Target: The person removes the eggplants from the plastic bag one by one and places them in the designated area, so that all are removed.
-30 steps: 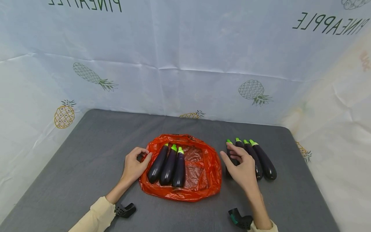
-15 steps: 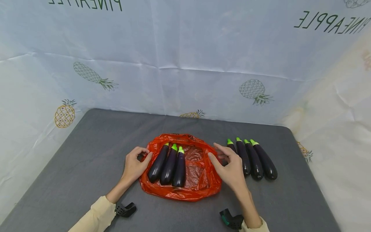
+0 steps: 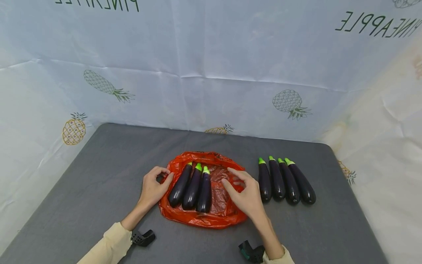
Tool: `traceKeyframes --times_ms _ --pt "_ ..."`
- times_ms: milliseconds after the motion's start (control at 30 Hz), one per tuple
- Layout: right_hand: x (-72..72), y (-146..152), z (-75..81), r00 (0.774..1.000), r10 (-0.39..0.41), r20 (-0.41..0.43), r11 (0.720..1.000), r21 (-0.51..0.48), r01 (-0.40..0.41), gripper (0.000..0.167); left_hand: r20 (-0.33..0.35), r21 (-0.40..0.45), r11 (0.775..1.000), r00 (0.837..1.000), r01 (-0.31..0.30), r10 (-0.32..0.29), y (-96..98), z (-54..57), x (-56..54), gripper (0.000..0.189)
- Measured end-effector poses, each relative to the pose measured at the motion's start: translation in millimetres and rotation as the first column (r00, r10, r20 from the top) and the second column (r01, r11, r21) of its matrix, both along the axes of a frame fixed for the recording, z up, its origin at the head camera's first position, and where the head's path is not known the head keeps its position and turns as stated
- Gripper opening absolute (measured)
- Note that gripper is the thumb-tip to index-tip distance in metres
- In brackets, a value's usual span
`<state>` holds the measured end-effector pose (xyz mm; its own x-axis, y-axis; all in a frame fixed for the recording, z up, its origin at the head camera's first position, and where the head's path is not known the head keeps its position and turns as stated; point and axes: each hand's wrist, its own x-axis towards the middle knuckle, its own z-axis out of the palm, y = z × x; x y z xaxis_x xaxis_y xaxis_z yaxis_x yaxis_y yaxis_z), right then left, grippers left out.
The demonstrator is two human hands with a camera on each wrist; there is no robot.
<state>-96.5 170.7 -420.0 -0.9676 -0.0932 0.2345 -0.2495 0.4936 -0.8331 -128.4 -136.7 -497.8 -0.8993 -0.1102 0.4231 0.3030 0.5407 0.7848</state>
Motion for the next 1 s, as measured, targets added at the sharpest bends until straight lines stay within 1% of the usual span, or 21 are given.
traceKeyframes --times_ms 133,200,267,433,567,700,1000 --pt "0.9 -6 -4.6 0.999 0.030 -0.010 1.000 0.005 -0.030 0.039 -0.009 0.001 1.000 1.000 0.002 -0.002 -0.5 -0.1 -0.3 0.007" --pt "1.9 -9 -6.4 0.999 0.047 0.001 0.999 0.017 -0.047 0.041 -0.014 0.001 1.000 1.000 0.002 -0.002 -0.8 -0.5 -0.3 0.007" --pt "2.7 -13 -7.9 0.998 0.066 0.025 0.997 0.028 -0.067 0.042 -0.018 0.004 1.000 1.000 0.004 -0.004 -1.0 -0.9 -0.2 0.007" --pt "4.3 -22 -11.2 0.988 0.094 0.124 0.995 0.020 -0.098 0.047 -0.041 -0.002 1.000 0.999 0.003 -0.003 -1.4 -3.5 -0.7 0.008" --pt "6.0 -30 -15.1 0.977 0.079 0.196 0.997 0.002 -0.081 0.049 -0.052 -0.006 1.000 0.999 0.002 -0.002 -1.3 -4.7 -1.4 0.009" --pt "7.3 -37 -18.7 0.967 0.057 0.247 0.998 -0.024 -0.053 0.051 -0.051 -0.005 1.000 0.999 0.003 -0.003 -1.0 -4.9 -1.7 0.009" --pt "8.1 -45 -22.6 0.960 0.013 0.281 1.000 -0.004 -0.013 0.053 -0.056 -0.001 1.000 0.998 0.006 -0.006 -0.4 -4.4 -2.0 0.009"
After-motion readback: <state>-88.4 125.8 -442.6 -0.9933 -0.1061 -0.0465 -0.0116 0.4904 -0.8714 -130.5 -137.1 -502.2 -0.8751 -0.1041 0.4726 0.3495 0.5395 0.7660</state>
